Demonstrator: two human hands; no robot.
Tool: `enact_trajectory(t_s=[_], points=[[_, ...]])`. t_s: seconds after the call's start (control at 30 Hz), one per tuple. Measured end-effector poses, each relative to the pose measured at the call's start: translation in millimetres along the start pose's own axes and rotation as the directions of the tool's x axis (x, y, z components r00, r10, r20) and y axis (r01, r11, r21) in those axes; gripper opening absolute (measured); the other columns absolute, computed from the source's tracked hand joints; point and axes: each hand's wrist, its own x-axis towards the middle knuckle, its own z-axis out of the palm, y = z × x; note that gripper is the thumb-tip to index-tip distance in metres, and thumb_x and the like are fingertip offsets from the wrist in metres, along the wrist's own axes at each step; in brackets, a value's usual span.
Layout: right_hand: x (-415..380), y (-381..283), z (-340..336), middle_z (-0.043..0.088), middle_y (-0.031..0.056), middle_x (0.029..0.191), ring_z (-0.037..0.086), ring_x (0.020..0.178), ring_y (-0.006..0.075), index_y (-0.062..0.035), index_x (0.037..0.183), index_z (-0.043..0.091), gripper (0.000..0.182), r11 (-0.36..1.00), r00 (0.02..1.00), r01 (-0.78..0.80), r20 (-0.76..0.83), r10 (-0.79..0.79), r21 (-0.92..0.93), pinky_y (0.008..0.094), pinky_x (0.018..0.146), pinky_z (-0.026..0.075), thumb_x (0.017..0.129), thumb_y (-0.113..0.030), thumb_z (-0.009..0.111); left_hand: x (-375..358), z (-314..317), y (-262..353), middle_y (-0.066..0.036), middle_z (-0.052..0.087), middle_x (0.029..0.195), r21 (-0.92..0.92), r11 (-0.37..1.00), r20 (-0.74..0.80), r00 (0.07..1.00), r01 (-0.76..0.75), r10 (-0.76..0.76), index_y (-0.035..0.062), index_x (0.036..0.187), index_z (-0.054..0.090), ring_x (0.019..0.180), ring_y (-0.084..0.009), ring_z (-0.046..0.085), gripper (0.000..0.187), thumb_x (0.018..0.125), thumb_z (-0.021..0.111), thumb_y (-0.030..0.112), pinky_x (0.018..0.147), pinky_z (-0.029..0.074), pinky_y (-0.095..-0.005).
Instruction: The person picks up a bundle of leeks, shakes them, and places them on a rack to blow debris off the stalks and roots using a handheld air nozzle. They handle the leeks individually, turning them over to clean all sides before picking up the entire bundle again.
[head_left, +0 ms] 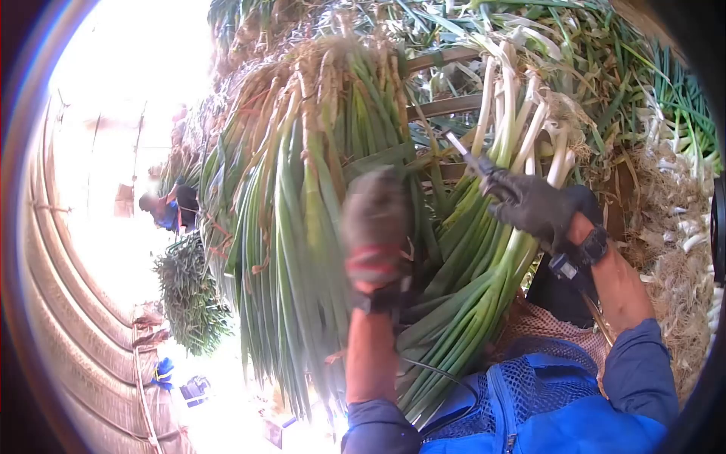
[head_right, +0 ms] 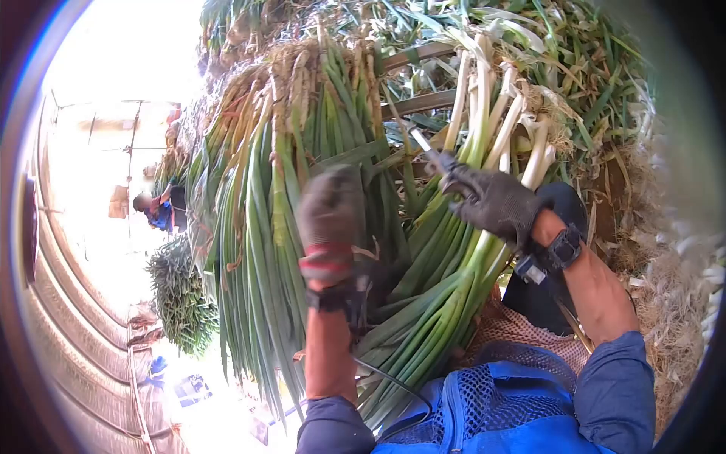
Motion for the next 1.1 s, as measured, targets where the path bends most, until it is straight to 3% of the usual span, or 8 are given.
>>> enact_trajectory(t_s=[0.1,0.27,0.37,0.47,0.53,0.6,0.9,1.1], points=[[-6.5,-82.9,0.1,0.073,0.0171,0.123,0.075,0.103,0.0289,-0.009,0.139,0.062,0.051,0.999,0.979,0.021,0.204,-0.011,-0.044,0.0382,0.091,0.057,0.094,-0.03,0.072,18.1,-68.3,-12.0,-0.014,0.075,0.101,0.35,0.912,-0.27,0.955,0.216,-0.123,0.009,0.109,0.078,0.092,-0.0291,0.073,0.024,0.096,0.07,0.028,0.083,0.057,-0.0398],[19.1,-103.3,51.9,0.074,0.0179,0.118,0.075,0.103,0.0311,-0.0093,0.138,0.062,0.05,0.942,0.945,0.322,0.033,-0.326,0.1,0.0407,0.092,0.056,0.095,-0.031,0.071,7.5,-88.8,-68.6,-0.013,0.074,0.108,0.68,0.724,-0.075,0.994,0.113,-0.085,0.0128,0.114,0.077,0.103,-0.0387,0.07,0.038,0.091,0.072,0.043,0.088,0.055,-0.0508],[13.6,-139.5,67.2,0.074,0.0182,0.118,0.074,0.103,0.0316,-0.01,0.136,0.063,0.046,0.974,0.952,0.226,0.214,-0.219,-0.01,0.0415,0.091,0.057,0.095,-0.029,0.071,1.7,-87.7,-56.5,-0.013,0.073,0.11,0.642,0.739,-0.078,0.976,0.204,-0.202,0.0144,0.112,0.076,0.102,-0.04,0.069,0.038,0.09,0.073,0.046,0.088,0.055,-0.0513],[34.6,-131.3,108.6,0.074,0.0204,0.112,0.073,0.099,0.0386,-0.0103,0.136,0.061,0.047,0.904,0.952,0.217,0.126,-0.28,0.369,0.0465,0.086,0.056,0.096,-0.034,0.067,1.2,-85.8,-63.2,-0.012,0.073,0.109,0.628,0.747,-0.091,0.974,0.217,-0.207,0.0151,0.108,0.075,0.101,-0.039,0.07,0.038,0.087,0.076,0.047,0.086,0.055,-0.0505],[37.2,-137.4,115.2,0.073,0.0188,0.111,0.072,0.098,0.0369,-0.0098,0.138,0.06,0.048,0.925,0.947,0.191,0.184,-0.262,0.329,0.0441,0.086,0.056,0.096,-0.031,0.067,1.2,-86.1,-68.1,-0.012,0.073,0.108,0.619,0.753,-0.1,0.973,0.223,-0.206,0.0151,0.107,0.075,0.1,-0.0383,0.07,0.038,0.086,0.076,0.047,0.085,0.055,-0.0502],[27.5,-159.4,103.0,0.073,0.0147,0.114,0.072,0.097,0.0304,-0.0088,0.141,0.057,0.048,0.972,0.94,0.234,0.261,-0.221,-0.019,0.0372,0.088,0.055,0.097,-0.025,0.069,1.5,-85.1,-70.9,-0.011,0.074,0.107,0.604,0.768,-0.111,0.977,0.212,-0.182,0.0152,0.106,0.076,0.1,-0.0374,0.07,0.038,0.085,0.077,0.047,0.085,0.055,-0.0498],[46.5,-164.9,117.9,0.072,0.017,0.115,0.073,0.099,0.0344,-0.0086,0.134,0.061,0.043,0.989,0.98,0.14,0.15,-0.131,-0.049,0.041,0.088,0.055,0.096,-0.027,0.07,1.2,-88.0,-73.8,-0.011,0.074,0.106,0.584,0.786,-0.114,0.979,0.202,-0.167,0.0146,0.105,0.076,0.099,-0.0368,0.071,0.039,0.084,0.078,0.047,0.085,0.055,-0.0492],[59.6,-150.0,126.5,0.072,0.0239,0.115,0.071,0.102,0.0415,-0.0054,0.146,0.053,0.057,0.937,0.942,0.331,0.102,-0.32,-0.112,0.0498,0.089,0.056,0.096,-0.032,0.06,4.2,-90.8,-74.3,-0.014,0.072,0.103,0.619,0.766,-0.069,0.983,0.174,-0.168,0.0125,0.107,0.075,0.098,-0.038,0.07,0.046,0.084,0.078,0.052,0.083,0.055,-0.0492]])
